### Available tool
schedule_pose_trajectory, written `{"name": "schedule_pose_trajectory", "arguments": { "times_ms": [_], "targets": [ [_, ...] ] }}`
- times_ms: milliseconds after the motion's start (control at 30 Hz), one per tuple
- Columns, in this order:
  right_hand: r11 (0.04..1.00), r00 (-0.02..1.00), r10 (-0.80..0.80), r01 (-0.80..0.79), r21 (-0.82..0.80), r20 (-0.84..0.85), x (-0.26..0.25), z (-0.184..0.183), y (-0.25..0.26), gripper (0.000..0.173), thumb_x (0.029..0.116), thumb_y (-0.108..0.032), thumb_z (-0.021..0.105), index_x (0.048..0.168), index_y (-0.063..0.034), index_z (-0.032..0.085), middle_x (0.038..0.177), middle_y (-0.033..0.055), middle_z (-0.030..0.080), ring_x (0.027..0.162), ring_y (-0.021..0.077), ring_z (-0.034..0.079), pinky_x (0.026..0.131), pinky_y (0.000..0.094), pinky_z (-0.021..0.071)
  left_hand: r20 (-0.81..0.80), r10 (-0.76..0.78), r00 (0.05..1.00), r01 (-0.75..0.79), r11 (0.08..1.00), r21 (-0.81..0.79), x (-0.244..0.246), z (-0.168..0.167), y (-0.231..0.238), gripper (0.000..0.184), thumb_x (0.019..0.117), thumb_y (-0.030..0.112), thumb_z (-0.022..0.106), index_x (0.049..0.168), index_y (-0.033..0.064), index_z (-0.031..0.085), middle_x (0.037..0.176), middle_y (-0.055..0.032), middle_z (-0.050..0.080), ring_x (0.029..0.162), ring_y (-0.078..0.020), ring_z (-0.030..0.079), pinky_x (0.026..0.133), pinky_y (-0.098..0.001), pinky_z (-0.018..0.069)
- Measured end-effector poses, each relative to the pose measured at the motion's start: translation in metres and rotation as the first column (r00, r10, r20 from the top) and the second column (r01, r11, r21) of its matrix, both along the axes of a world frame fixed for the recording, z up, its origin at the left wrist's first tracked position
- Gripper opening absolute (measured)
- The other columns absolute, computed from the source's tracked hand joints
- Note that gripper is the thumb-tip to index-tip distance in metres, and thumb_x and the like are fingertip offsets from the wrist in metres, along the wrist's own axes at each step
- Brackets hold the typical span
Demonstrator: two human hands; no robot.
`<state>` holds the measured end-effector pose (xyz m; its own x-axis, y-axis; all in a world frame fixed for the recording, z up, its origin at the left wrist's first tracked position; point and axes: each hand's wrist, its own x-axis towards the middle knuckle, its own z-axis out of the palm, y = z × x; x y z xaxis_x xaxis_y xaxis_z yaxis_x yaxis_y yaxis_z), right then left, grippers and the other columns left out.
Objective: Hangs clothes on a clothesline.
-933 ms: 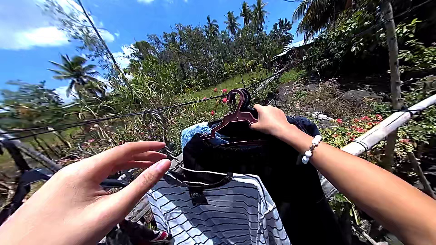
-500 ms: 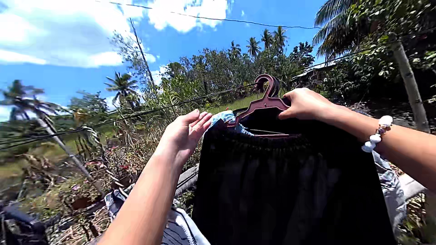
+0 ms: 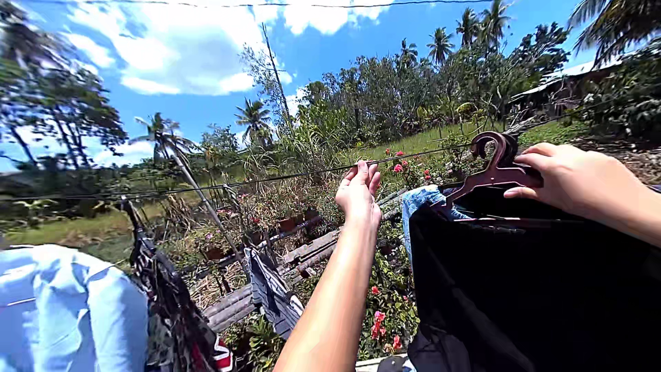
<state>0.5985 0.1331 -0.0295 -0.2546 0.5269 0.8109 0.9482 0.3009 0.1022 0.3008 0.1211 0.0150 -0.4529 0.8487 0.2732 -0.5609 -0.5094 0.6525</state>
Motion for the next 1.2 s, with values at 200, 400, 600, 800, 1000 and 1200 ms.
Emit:
{"name": "schedule_pose_trajectory", "arguments": {
  "times_ms": [200,400,600,800,1000,1200],
  "targets": [
    [0.982,0.991,0.133,-0.127,0.142,-0.030,-0.043,0.025,-0.025,0.021,0.0934,-0.018,0.077,0.097,0.0017,0.069,0.076,0.0225,0.066,0.069,0.0456,0.068,0.055,0.0623,0.0495,-0.001,-0.002,1.000,0.002,1.000,0.012,-0.001,-0.005,-0.006,0.025,0.1011,0.013,0.063,0.120,-0.0015,0.056,0.094,-0.0050,0.070,0.077,-0.0059,0.070,0.070,-0.0177,0.0564],
    [0.982,0.994,0.113,-0.111,-0.151,0.002,-0.128,0.029,-0.041,0.031,0.0991,-0.031,0.070,0.108,-0.0013,0.071,0.076,0.0221,0.069,0.076,0.0445,0.070,0.066,0.0595,0.0526,-0.216,0.083,0.973,-0.072,0.996,0.056,-0.009,-0.017,-0.021,0.011,0.1033,0.009,0.058,0.111,0.0022,0.054,0.091,-0.0041,0.066,0.081,-0.0093,0.069,0.078,-0.0241,0.0579],
    [0.917,0.992,0.111,-0.128,-0.379,-0.065,-0.165,0.015,-0.042,0.034,0.1036,-0.031,0.063,0.110,0.0024,0.069,0.088,0.0235,0.070,0.089,0.0442,0.070,0.075,0.0588,0.0539,-0.395,0.214,0.894,-0.178,0.976,0.125,-0.020,-0.029,-0.027,0.004,0.1006,0.009,0.062,0.098,0.0074,0.059,0.085,0.0043,0.064,0.085,-0.0021,0.061,0.083,-0.0215,0.0499],
    [0.887,0.990,0.033,-0.091,-0.452,-0.136,-0.167,0.024,-0.051,0.034,0.1053,-0.032,0.060,0.108,0.0005,0.070,0.091,0.0206,0.071,0.093,0.0404,0.070,0.080,0.0571,0.0541,-0.412,0.224,0.883,-0.195,0.974,0.113,-0.015,-0.032,-0.027,0.006,0.1010,0.010,0.062,0.100,0.0048,0.059,0.090,0.0001,0.064,0.091,-0.0056,0.061,0.085,-0.0261,0.0486],
    [0.890,0.997,0.034,-0.065,-0.452,-0.076,-0.195,-0.003,-0.056,0.033,0.1039,-0.031,0.063,0.107,0.0009,0.069,0.091,0.0203,0.071,0.091,0.0394,0.071,0.076,0.0549,0.0561,-0.554,0.242,0.796,-0.235,0.968,0.086,-0.020,-0.040,-0.026,0.015,0.1020,0.023,0.063,0.103,0.0081,0.062,0.090,0.0006,0.060,0.081,-0.0082,0.058,0.074,-0.0312,0.0480],
    [0.714,0.948,0.129,-0.292,-0.636,-0.291,-0.211,0.013,-0.057,0.057,0.1081,-0.050,0.046,0.120,0.0023,0.066,0.107,0.0211,0.070,0.106,0.0360,0.068,0.091,0.0568,0.0518,-0.609,0.286,0.740,-0.281,0.954,0.106,-0.040,-0.049,-0.007,0.028,0.1047,0.021,0.057,0.127,0.0056,0.065,0.127,-0.0123,0.057,0.109,-0.0198,0.057,0.090,-0.0410,0.0471]
  ]
}}
